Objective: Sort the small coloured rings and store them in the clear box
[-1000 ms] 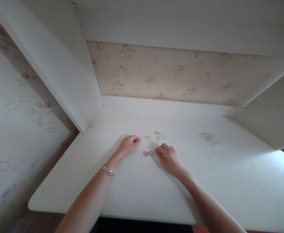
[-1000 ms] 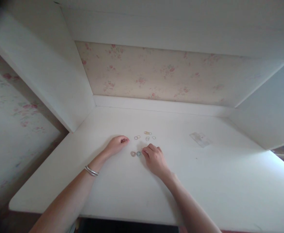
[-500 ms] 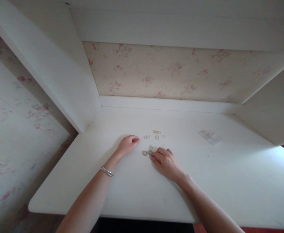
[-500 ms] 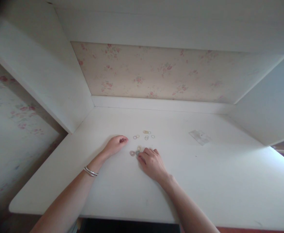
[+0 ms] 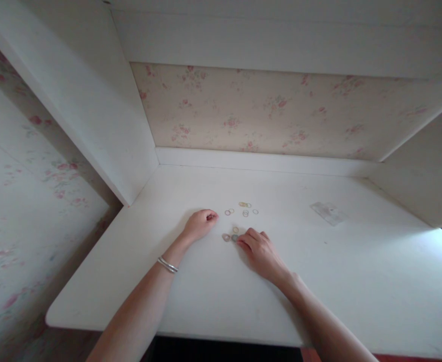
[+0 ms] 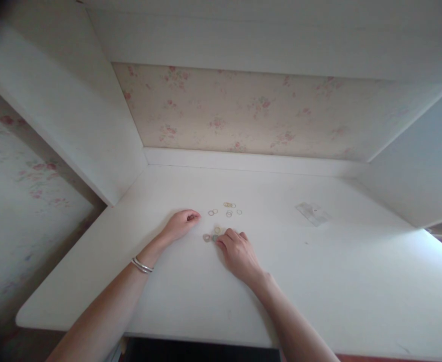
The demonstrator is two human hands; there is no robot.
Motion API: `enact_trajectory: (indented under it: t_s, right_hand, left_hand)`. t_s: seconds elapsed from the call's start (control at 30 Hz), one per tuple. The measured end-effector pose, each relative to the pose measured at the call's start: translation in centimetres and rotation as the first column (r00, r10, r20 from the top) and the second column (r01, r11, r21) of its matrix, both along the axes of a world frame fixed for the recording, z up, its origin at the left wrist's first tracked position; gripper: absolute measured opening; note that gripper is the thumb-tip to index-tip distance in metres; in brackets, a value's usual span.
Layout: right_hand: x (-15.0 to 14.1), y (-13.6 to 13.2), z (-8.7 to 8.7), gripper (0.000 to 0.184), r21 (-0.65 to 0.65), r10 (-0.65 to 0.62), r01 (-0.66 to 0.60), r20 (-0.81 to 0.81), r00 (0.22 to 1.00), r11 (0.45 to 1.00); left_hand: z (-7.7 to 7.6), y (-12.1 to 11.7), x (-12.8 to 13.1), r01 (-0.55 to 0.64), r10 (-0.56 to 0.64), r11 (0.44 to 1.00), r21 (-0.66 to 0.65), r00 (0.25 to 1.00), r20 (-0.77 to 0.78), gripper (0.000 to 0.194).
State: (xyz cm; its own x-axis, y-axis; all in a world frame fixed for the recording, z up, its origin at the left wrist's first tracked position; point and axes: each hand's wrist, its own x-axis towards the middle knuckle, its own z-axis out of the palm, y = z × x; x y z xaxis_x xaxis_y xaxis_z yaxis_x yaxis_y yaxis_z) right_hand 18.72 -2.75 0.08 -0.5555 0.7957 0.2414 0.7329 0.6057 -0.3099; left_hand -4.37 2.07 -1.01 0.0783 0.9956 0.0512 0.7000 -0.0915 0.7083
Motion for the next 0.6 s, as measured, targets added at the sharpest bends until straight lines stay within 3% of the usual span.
enact_trajectory:
  t_s: [0.43, 0.6]
  right_hand:
    - [-0.3, 0.8, 0.0, 0.029, -0.014, 0.021, -0.021, -0.025, 0.999, 1.0]
    - [0.0, 1.1, 0.0, 0.034, -0.012, -0.061, 0.06, -0.092, 0.994, 0.998]
  left_hand:
    - [0.0, 0.0, -0.1, -0.01, 0.01, 1.0, -0.023, 1.0, 0.0, 0.027]
    - [-0.3, 0.1, -0.1, -0.01, 0.011, 1.0, -0.029, 1.0, 0.007, 0.026]
